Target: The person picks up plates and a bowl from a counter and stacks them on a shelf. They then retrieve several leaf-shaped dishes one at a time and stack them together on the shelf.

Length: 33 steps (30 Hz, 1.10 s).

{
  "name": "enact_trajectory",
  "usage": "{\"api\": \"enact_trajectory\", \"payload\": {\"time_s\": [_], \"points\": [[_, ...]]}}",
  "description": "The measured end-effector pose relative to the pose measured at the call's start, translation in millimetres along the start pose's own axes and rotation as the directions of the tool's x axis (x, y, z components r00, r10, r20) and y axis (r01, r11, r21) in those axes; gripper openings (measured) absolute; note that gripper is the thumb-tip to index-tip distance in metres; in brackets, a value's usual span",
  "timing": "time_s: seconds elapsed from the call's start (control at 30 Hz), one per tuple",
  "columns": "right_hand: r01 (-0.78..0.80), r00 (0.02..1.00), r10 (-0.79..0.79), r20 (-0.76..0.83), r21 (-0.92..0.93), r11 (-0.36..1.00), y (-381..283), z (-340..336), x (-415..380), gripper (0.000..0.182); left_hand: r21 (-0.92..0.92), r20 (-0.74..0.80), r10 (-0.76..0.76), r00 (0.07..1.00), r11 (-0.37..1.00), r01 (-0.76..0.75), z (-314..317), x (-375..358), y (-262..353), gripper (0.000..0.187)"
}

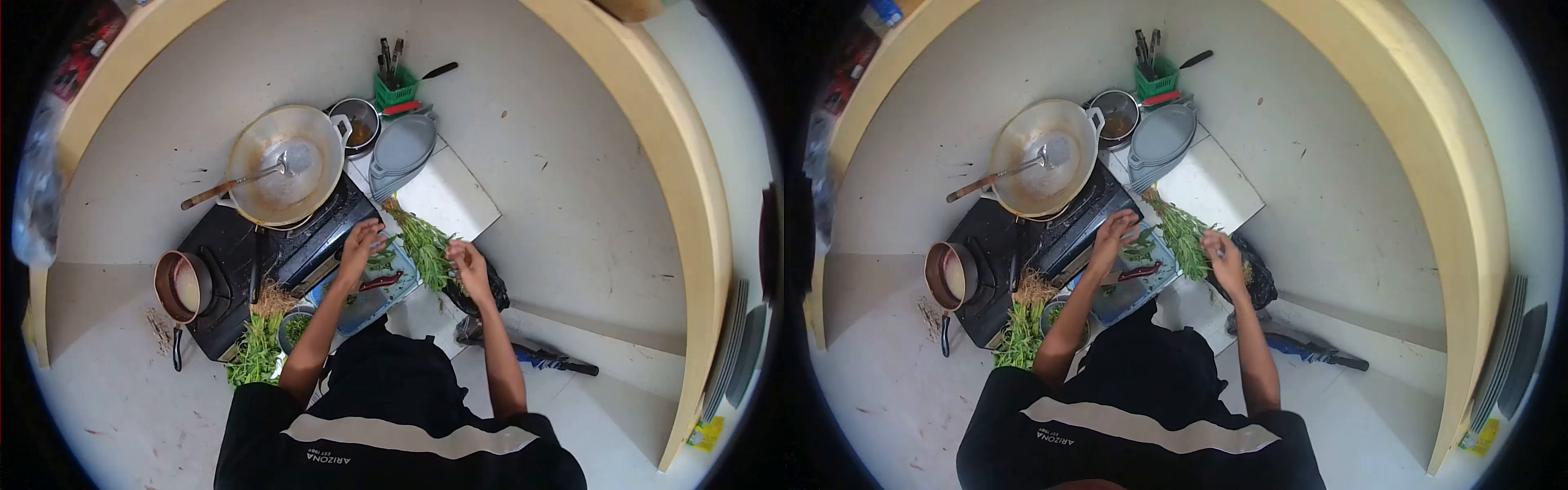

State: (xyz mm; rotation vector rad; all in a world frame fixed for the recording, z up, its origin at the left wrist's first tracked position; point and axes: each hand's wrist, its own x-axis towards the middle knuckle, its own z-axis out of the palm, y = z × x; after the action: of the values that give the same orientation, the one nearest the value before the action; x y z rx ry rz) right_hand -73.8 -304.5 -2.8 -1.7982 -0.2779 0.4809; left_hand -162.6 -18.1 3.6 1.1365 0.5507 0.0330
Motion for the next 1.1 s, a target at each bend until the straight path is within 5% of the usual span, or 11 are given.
{"api": "enact_trajectory", "payload": {"time_s": [0.1, 0.43, 0.6, 0.7, 1.1], "points": [[-0.149, 0.988, 0.146, 0.038, 0.091, 0.985, 10.7, 2.7, 56.3, 0.025, -0.080, -0.040, -0.013, 0.999, 0.997, 0.010, -4.8, 33.7, -2.8, 0.041], [-0.154, 0.986, 0.159, 0.043, -0.114, 0.982, -10.1, 2.8, 239.4, 0.029, -0.229, -0.143, 0.063, 0.988, 0.969, -0.095, 19.1, 104.8, -0.1, 0.054], [0.125, 0.979, -0.170, -0.115, -0.321, 0.939, -21.0, 10.4, 321.1, 0.042, -0.258, -0.265, 0.093, 0.960, 0.952, -0.164, 31.3, 130.0, -10.9, 0.059], [0.189, 0.966, -0.228, -0.123, -0.267, 0.945, -27.0, 15.1, 349.8, 0.050, -0.244, -0.283, 0.064, 0.957, 0.960, -0.137, 33.6, 129.8, -4.7, 0.059], [0.120, 0.977, -0.193, -0.089, -0.518, 0.847, -38.5, 26.8, 378.0, 0.056, -0.287, -0.299, 0.020, 0.954, 0.951, -0.110, 35.4, 142.4, -3.9, 0.056]]}}
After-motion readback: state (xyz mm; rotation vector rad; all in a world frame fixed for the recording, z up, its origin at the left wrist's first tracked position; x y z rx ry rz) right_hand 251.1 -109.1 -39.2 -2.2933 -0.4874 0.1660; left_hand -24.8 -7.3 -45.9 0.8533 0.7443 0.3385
